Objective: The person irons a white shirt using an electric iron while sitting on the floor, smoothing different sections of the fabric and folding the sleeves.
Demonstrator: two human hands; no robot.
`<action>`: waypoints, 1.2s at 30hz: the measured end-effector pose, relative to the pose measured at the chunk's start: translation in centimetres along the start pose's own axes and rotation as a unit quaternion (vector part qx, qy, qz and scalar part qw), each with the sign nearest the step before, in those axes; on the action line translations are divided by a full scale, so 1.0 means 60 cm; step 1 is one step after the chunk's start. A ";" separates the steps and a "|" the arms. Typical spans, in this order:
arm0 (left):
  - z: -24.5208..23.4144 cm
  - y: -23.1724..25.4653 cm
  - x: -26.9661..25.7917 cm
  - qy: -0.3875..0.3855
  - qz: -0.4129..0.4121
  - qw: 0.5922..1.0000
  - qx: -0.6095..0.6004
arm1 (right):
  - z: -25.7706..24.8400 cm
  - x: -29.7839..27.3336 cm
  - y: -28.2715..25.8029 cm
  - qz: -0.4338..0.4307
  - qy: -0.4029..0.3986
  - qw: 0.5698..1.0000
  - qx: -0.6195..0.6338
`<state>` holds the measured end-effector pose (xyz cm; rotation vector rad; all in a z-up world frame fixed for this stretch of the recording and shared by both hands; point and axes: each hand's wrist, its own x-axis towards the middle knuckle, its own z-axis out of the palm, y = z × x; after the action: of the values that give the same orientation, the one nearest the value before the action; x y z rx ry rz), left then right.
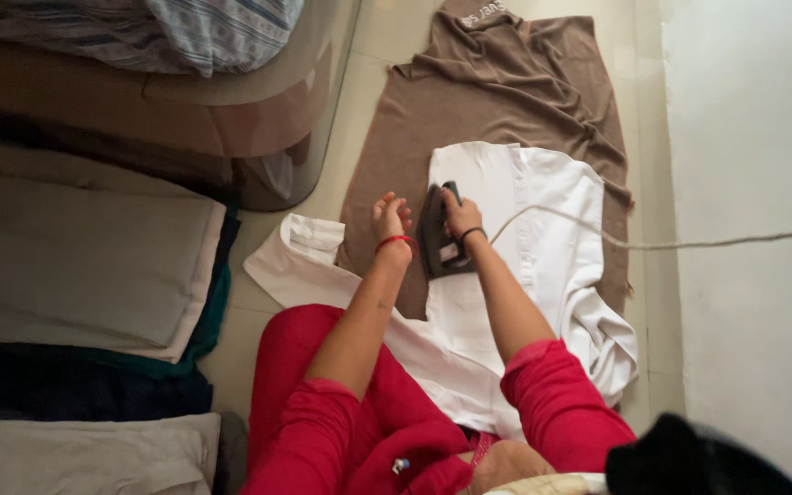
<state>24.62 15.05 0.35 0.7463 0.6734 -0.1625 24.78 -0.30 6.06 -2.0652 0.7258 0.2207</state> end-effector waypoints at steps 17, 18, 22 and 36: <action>-0.006 -0.021 0.028 -0.023 -0.044 0.998 0.025 | -0.052 0.159 -0.155 -0.142 -0.193 0.932 -0.271; -0.008 -0.015 0.026 -0.018 -0.042 0.999 0.026 | -0.062 0.171 -0.143 -0.138 -0.201 0.929 -0.278; -0.008 -0.007 0.013 -0.032 -0.042 0.998 0.018 | -0.118 0.218 -0.115 -0.175 -0.188 0.859 -0.443; 0.007 -0.030 0.000 -0.051 -0.066 0.995 0.045 | -0.086 0.163 -0.172 -0.327 -0.071 0.792 -0.511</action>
<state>24.18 13.43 -0.46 0.7751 0.6213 -0.3525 38.01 -4.21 12.25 -3.1280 -0.3775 0.4202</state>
